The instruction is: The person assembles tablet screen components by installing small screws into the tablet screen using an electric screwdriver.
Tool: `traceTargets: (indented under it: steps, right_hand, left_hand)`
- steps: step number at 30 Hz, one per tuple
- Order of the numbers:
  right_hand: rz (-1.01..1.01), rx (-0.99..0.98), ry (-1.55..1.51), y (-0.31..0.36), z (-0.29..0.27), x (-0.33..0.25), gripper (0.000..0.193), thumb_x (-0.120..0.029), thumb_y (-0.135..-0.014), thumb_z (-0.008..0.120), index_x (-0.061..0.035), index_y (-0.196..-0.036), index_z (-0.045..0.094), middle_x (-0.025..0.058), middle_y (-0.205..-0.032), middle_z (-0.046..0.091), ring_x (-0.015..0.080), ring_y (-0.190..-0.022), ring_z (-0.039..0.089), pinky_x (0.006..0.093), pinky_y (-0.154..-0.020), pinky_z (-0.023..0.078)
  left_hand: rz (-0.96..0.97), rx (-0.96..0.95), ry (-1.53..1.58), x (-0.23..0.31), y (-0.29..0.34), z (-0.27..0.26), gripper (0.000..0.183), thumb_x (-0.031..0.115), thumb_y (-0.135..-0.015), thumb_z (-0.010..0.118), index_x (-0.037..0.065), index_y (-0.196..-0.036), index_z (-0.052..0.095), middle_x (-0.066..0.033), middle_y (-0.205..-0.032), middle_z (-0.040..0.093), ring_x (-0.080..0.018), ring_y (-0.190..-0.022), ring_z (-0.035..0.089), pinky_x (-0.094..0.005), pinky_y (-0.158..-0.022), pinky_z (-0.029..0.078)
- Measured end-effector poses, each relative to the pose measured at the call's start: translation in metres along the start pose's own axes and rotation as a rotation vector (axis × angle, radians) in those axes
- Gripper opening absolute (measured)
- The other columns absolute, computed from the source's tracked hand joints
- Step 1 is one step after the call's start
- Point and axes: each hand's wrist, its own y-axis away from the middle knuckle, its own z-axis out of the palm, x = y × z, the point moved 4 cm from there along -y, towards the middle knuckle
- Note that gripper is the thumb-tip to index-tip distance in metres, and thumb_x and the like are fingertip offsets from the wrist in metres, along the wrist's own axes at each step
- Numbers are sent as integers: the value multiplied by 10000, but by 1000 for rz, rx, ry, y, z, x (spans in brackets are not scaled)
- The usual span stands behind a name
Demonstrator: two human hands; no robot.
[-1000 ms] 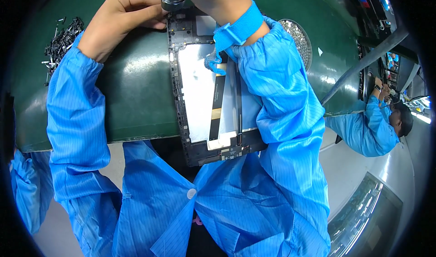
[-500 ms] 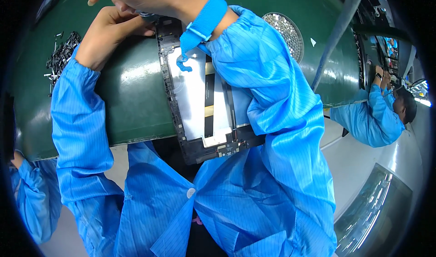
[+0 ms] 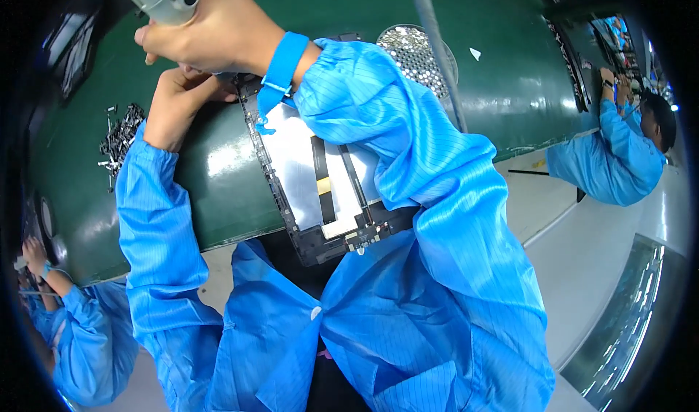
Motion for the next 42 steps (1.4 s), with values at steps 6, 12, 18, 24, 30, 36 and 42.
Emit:
traceTargets:
  steps: [6,12,18,24,30,36,42]
  right_hand:
    - [-37,30,97,1,-7,1,238,-284,-843,731,-46,-852,725,63,-756,735,170,-719,713,320,-673,564]
    - [-6,-27,155,3,-2,2,322,-360,-851,766,-47,-830,694,48,-704,694,154,-625,674,311,-609,551]
    - [-29,-101,40,4,-24,-24,232,-179,-878,758,14,-991,697,82,-819,710,152,-658,714,271,-600,560]
    - [-281,276,74,26,-92,-86,299,0,-887,671,50,-1182,656,113,-772,712,167,-732,722,289,-591,575]
    - [-125,477,166,57,-181,-94,277,36,-841,628,47,-1107,701,118,-993,745,100,-477,594,244,-401,443]
    - [-97,499,142,84,-214,-84,224,51,-834,600,58,-1033,703,101,-822,718,107,-462,581,240,-407,440]
    - [-75,398,132,99,-206,-98,178,38,-839,599,63,-981,702,65,-653,639,105,-461,564,242,-433,442]
  left_hand:
    - [29,43,-96,-1,0,0,252,87,-953,649,-137,-1066,668,-149,-918,724,-212,-832,716,-304,-792,577]
    - [198,427,-440,17,35,-10,239,118,-1039,560,-75,-1156,637,-121,-1039,694,-175,-935,674,-307,-857,538]
    - [388,270,-1015,50,165,165,714,456,-659,897,96,-1233,671,-207,-1360,529,-469,-1228,506,-559,-1016,400]
    - [338,346,-1158,14,166,184,768,486,-685,868,111,-1319,651,-202,-1445,513,-461,-1250,510,-535,-1009,394]
    - [424,428,-1326,30,83,123,615,312,-841,778,18,-1350,596,-235,-1427,527,-424,-1070,587,-471,-937,464]
    - [669,541,-1276,32,-75,6,538,414,-877,748,96,-1299,650,-309,-1333,549,-486,-1083,620,-495,-905,534]
    - [533,579,-1146,10,-196,-66,430,399,-885,757,142,-1224,693,-203,-1273,558,-381,-1137,613,-443,-958,522]
